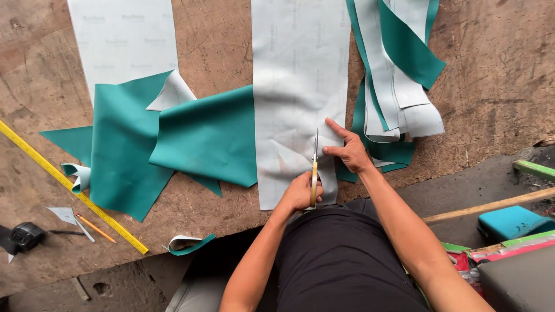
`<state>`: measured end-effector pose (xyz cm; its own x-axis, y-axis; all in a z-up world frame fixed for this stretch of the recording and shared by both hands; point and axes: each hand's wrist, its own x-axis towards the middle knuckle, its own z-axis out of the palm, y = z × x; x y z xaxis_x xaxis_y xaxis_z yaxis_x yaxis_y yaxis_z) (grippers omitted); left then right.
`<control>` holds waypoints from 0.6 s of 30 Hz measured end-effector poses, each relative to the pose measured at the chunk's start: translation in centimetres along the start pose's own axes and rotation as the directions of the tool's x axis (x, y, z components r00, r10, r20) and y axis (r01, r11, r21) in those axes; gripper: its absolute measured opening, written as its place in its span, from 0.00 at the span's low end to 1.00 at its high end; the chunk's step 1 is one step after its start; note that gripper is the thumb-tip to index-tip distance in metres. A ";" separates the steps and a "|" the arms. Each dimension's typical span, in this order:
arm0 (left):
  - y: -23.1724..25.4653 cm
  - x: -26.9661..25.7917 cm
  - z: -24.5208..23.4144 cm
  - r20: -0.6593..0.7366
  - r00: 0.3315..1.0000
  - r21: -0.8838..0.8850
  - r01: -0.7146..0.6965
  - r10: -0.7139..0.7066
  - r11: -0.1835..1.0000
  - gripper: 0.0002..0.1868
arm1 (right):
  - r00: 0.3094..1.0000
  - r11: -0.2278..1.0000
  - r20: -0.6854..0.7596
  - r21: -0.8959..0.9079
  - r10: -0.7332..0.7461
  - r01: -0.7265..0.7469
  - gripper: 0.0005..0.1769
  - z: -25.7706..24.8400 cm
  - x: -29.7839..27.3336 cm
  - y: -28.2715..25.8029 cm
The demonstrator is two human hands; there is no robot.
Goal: Cutting strips of fabric on a table and then stripping old upholstery from a sofa using scissors.
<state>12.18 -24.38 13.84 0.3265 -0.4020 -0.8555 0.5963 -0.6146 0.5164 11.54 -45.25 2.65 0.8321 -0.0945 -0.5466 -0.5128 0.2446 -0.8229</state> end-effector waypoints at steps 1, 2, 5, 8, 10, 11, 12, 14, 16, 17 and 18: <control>-0.1 0.5 -0.1 0.002 1.000 0.006 0.005 -0.005 1.000 0.26 | 1.000 1.000 -0.004 0.007 0.003 -0.002 0.51 0.0 0.0 0.0; -0.2 0.9 -0.1 -0.003 1.000 0.026 0.003 -0.003 1.000 0.24 | 1.000 1.000 0.018 -0.010 0.001 0.000 0.52 0.0 -0.1 0.0; -0.3 1.6 -0.3 -0.001 1.000 0.076 -0.006 0.006 0.997 0.22 | 0.999 1.000 0.033 -0.025 -0.006 0.007 0.53 -0.1 -0.4 -0.1; -0.4 1.6 -0.1 -0.015 1.000 0.097 -0.012 0.013 0.995 0.21 | 0.999 0.999 0.033 -0.043 -0.017 0.018 0.54 -0.2 -0.4 0.2; -0.1 1.1 0.1 -0.031 0.999 0.094 -0.009 0.012 0.996 0.21 | 0.999 0.998 0.034 -0.057 -0.021 0.023 0.54 -0.2 -0.5 0.3; 0.2 0.7 0.2 -0.040 0.999 0.078 -0.016 0.019 0.997 0.22 | 0.999 0.998 0.042 -0.066 -0.021 0.023 0.54 -0.1 -0.6 0.3; 0.6 0.3 0.3 -0.050 0.998 0.062 -0.023 0.026 0.998 0.23 | 0.999 0.997 0.049 -0.075 -0.020 0.023 0.54 0.1 -0.6 0.2; 1.4 0.8 -0.4 -0.041 0.999 0.076 -0.032 0.035 0.997 0.23 | 0.998 0.996 0.061 -0.084 -0.024 0.029 0.54 -0.1 -0.8 -0.3; 2.4 0.4 -0.9 -0.028 0.999 0.084 -0.032 0.035 0.996 0.24 | 0.997 0.995 0.072 -0.093 -0.017 0.024 0.55 0.0 -1.6 -0.6; 3.3 0.1 -1.3 -0.015 0.999 0.108 -0.042 0.044 0.993 0.23 | 0.996 0.995 0.081 -0.099 -0.023 0.031 0.55 0.1 -1.6 -0.9; 4.2 -0.3 -1.7 -0.002 0.999 0.131 -0.051 0.052 0.990 0.23 | 0.995 0.994 0.090 -0.105 -0.029 0.039 0.55 0.2 -1.8 -1.2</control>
<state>15.83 -25.68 16.22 0.3583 -0.4323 -0.8275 0.4774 -0.6768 0.5603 10.73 -45.17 4.62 0.8625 -0.0140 -0.5059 -0.4994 0.1386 -0.8552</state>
